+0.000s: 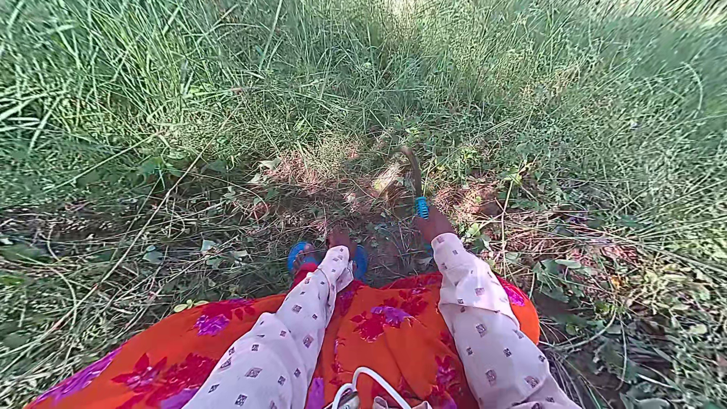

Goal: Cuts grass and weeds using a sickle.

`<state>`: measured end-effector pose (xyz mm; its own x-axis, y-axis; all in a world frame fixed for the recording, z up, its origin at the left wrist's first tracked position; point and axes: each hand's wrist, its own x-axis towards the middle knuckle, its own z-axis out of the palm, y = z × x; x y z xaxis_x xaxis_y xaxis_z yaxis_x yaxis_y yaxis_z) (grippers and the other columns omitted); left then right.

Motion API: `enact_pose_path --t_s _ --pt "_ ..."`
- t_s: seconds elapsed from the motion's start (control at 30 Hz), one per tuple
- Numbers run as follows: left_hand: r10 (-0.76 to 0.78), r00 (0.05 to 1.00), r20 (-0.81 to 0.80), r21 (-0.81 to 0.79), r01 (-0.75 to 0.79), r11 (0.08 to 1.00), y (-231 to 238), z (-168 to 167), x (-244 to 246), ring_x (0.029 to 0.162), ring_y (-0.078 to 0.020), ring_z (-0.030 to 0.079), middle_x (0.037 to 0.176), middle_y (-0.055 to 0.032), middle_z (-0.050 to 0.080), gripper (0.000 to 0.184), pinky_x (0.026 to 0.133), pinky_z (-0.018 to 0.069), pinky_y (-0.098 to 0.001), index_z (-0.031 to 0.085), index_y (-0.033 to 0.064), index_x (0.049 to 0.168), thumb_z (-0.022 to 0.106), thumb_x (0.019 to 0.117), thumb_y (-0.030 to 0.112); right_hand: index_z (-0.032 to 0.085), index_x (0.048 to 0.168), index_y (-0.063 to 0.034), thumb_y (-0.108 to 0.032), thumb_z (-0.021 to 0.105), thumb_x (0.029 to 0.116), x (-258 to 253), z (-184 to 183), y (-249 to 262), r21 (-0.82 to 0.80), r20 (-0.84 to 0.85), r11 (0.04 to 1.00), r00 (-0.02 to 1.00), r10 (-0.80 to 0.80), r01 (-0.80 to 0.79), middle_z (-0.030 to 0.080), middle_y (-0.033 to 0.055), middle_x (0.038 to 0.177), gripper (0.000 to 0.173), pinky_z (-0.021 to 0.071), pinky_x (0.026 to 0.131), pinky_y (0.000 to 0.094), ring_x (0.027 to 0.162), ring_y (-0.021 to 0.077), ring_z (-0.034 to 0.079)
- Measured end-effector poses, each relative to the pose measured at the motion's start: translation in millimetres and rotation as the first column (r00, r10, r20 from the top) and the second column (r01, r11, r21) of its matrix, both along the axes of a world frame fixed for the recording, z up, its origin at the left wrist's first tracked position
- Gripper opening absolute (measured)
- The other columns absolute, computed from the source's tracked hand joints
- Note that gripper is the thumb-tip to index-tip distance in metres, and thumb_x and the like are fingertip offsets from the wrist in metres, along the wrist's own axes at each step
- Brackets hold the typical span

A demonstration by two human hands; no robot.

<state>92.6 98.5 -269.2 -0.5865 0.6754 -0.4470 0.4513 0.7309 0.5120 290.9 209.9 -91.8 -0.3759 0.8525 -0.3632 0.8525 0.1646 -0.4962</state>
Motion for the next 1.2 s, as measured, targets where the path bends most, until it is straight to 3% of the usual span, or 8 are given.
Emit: enact_pose_path --t_s 0.13,0.27,0.43,0.57,0.67,0.77,0.93,1.2 --pt "-0.023 1.0 0.012 -0.032 0.023 0.999 -4 4 -2 0.153 -0.0425 0.028 0.166 -0.0239 0.026 0.067 0.122 0.0285 -0.0562 0.038 0.0054 0.157 0.063 0.0988 0.027 0.037 0.153 -0.0044 -0.033 0.054 0.1058 -16 -17 14 0.097 0.006 0.994 0.999 -0.053 0.052 0.066 0.0238 0.127 0.058 0.0491 0.1 0.056 0.118 0.0377 0.065" --pt "0.006 0.999 0.038 -0.017 -0.006 1.0 -3 12 -3 0.153 -0.0406 0.027 0.168 -0.0215 0.023 0.066 0.123 0.0289 -0.0553 0.036 0.0074 0.159 0.061 0.1009 0.028 0.042 0.151 0.0026 -0.033 0.057 0.1047 -6 -49 20 -0.101 0.274 0.995 0.961 0.031 -0.004 0.054 0.0251 0.147 0.06 0.0404 0.114 0.0539 0.138 0.0358 0.053" --pt "-0.022 1.0 -0.018 0.006 0.022 1.0 3 12 -1 0.155 -0.04 0.022 0.168 -0.0184 0.024 0.064 0.123 0.027 -0.0565 0.04 0.0091 0.157 0.062 0.0999 0.026 0.052 0.142 0.0025 -0.035 0.055 0.1061 12 -8 -1 -0.111 0.219 0.994 0.976 0.013 0.011 0.058 0.0254 0.139 0.052 0.0426 0.109 0.055 0.131 0.0363 0.056" --pt "-0.277 0.944 -0.178 0.033 0.287 0.957 -5 -4 21 0.154 -0.0408 0.024 0.165 -0.0159 0.033 0.054 0.118 0.0305 -0.0615 0.05 0.0112 0.152 0.059 0.0995 0.015 0.046 0.147 -0.0014 -0.035 0.053 0.1062 3 -4 6 0.027 0.084 0.998 0.995 -0.053 0.05 0.063 0.0231 0.132 0.054 0.0464 0.105 0.0559 0.124 0.0359 0.062" --pt "-0.512 0.812 -0.28 -0.011 0.53 0.848 -15 -17 35 0.156 -0.035 0.022 0.166 -0.0089 0.035 0.049 0.12 0.0225 -0.0632 0.051 0.0149 0.152 0.052 0.1026 0.01 0.041 0.151 -0.0024 -0.035 0.053 0.1066 -12 -10 10 0.083 -0.012 0.994 0.997 -0.075 0.076 0.065 0.0237 0.128 0.056 0.0482 0.102 0.0555 0.121 0.0374 0.064" --pt "-0.649 0.687 -0.327 -0.09 0.661 0.745 -17 -18 46 0.157 -0.0313 0.02 0.167 -0.005 0.033 0.051 0.121 0.0155 -0.0666 0.053 0.013 0.149 0.056 0.0995 0.005 0.037 0.154 -0.0024 -0.036 0.054 0.1056 -16 -45 24 0.0 0.119 0.998 0.991 -0.055 0.055 0.061 0.023 0.138 0.061 0.0464 0.107 0.0536 0.128 0.0354 0.06" --pt "-0.581 0.742 -0.333 -0.136 0.572 0.809 -15 -19 38 0.158 -0.0331 0.017 0.169 -0.0043 0.03 0.055 0.121 0.0086 -0.0697 0.046 0.0164 0.155 0.054 0.1017 0.008 0.051 0.144 0.0036 -0.037 0.057 0.1053 6 -27 -2 -0.209 0.239 0.978 0.968 0.071 -0.021 0.055 0.0261 0.143 0.056 0.0414 0.111 0.0535 0.135 0.0357 0.054" --pt "-0.544 0.775 -0.322 -0.122 0.536 0.836 -18 -20 38 0.158 -0.0327 0.018 0.168 -0.0012 0.033 0.05 0.121 0.0091 -0.069 0.047 0.0199 0.155 0.049 0.1055 0.016 0.044 0.15 -0.0025 -0.036 0.055 0.1056 2 -13 -4 -0.013 0.008 0.999 1.0 -0.03 0.031 0.063 0.0235 0.133 0.057 0.0461 0.105 0.0557 0.124 0.0367 0.061"
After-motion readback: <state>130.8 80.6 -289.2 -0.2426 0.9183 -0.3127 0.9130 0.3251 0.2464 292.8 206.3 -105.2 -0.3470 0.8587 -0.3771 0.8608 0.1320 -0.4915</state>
